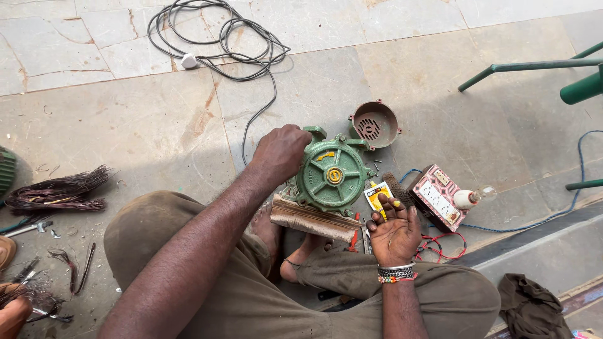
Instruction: The person applies lubricant from a tube onto a metal rod and then inserts the rod into a green motor housing. The person rotates the motor's central wheel and uses a wrench to tighten a bolt on the motor.
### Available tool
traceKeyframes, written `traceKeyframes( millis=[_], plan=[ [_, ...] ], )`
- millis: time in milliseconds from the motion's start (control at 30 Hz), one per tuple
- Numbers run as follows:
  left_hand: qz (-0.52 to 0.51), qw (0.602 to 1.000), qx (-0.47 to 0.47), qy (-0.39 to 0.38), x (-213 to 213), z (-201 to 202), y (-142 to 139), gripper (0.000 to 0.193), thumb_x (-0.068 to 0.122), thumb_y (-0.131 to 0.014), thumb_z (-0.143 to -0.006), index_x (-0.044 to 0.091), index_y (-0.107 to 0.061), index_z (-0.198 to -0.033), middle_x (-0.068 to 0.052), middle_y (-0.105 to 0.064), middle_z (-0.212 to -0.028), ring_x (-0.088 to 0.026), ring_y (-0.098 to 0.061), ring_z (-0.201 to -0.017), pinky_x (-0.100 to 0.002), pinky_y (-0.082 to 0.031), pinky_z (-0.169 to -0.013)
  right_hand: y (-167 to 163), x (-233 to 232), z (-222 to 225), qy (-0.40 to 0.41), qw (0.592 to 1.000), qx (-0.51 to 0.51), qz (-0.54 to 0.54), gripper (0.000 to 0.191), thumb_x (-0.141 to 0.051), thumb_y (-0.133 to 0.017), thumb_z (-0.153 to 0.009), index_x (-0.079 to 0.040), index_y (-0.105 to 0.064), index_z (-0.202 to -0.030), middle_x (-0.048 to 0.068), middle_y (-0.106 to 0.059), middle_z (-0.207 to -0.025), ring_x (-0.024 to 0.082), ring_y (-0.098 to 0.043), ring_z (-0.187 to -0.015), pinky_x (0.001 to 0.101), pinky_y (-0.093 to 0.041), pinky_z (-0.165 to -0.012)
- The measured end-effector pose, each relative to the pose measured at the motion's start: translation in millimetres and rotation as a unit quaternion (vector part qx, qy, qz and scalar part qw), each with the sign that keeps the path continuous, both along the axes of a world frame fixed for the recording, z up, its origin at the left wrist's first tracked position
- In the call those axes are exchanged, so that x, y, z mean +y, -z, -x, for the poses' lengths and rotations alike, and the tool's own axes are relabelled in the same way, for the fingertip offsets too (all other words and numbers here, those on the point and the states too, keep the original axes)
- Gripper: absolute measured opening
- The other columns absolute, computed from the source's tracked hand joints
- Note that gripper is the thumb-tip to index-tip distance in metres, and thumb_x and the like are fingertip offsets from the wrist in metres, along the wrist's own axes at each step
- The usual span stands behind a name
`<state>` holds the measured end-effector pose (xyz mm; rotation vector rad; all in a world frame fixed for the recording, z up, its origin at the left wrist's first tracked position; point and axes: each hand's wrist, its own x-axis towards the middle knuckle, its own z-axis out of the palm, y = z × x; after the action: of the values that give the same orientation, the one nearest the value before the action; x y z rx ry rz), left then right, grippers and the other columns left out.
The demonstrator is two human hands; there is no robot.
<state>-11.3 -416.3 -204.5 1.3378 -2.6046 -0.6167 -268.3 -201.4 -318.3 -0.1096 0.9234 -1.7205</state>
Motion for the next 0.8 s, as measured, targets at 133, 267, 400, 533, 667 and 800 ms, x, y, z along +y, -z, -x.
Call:
traceKeyframes(
  millis=[133,267,400,533,667,800],
  plan=[
    [-0.063,0.997,-0.054,-0.009,0,2,-5,0.014,0.011,-0.074,-0.092,0.006,-0.074,-0.105,-0.016,-0.071,-0.103,-0.026,-0.071,-0.098,-0.041,-0.06,-0.086,-11,-4,-3,0.004,1.0,0.022,0.01,0.044,-0.051,-0.053,-0.104,-0.011,-0.064,-0.119,0.008,-0.067,-0.127,0.023,-0.056,-0.091,0.0373,-0.047,-0.072],
    [-0.096,0.995,-0.003,-0.016,-19,-6,-2,0.04,0.005,-0.083,-0.076,0.014,-0.072,-0.114,-0.008,-0.075,-0.102,-0.021,-0.07,-0.1,-0.038,-0.059,-0.087,-39,-22,-22,-0.006,0.985,0.144,0.093,0.041,-0.029,-0.066,-0.1,-0.01,-0.054,-0.135,0.011,-0.066,-0.128,0.02,-0.058,-0.095,0.0343,-0.047,-0.076],
    [-0.182,0.982,-0.01,-0.048,-35,-27,13,0.045,-0.004,-0.079,-0.075,0.02,-0.075,-0.113,-0.001,-0.077,-0.107,-0.017,-0.073,-0.1,-0.034,-0.06,-0.089,-68,-67,-66,-0.055,0.894,0.414,0.159,0.069,-0.006,-0.075,-0.095,-0.011,-0.037,-0.153,0.013,-0.066,-0.128,0.02,-0.06,-0.108,0.0372,-0.048,-0.095],
    [-0.228,0.961,0.127,-0.094,-24,-39,35,0.039,-0.003,-0.077,-0.079,0.019,-0.079,-0.111,-0.002,-0.078,-0.107,-0.016,-0.075,-0.099,-0.031,-0.061,-0.09,-87,-126,-109,-0.117,0.691,0.688,0.188,0.088,0.0,-0.079,-0.087,-0.013,-0.026,-0.157,0.01,-0.069,-0.121,0.026,-0.068,-0.117,0.0491,-0.048,-0.109],
    [-0.259,0.942,0.169,-0.131,-25,-53,52,0.037,-0.001,-0.078,-0.079,0.022,-0.08,-0.108,0.0,-0.076,-0.11,-0.013,-0.072,-0.101,-0.031,-0.061,-0.091,-96,-163,-129,-0.169,0.538,0.797,0.217,0.094,-0.007,-0.08,-0.085,-0.013,-0.022,-0.159,0.011,-0.072,-0.122,0.027,-0.069,-0.113,0.0476,-0.052,-0.101],
    [-0.283,0.927,0.191,-0.152,-37,-76,65,0.039,-0.002,-0.076,-0.082,0.025,-0.079,-0.11,0.0,-0.077,-0.11,-0.013,-0.073,-0.1,-0.031,-0.061,-0.093,-95,-179,-137,-0.238,0.462,0.826,0.219,0.085,-0.007,-0.077,-0.091,-0.014,-0.028,-0.159,0.01,-0.075,-0.113,0.029,-0.07,-0.105,0.0443,-0.054,-0.091]
  ],
)
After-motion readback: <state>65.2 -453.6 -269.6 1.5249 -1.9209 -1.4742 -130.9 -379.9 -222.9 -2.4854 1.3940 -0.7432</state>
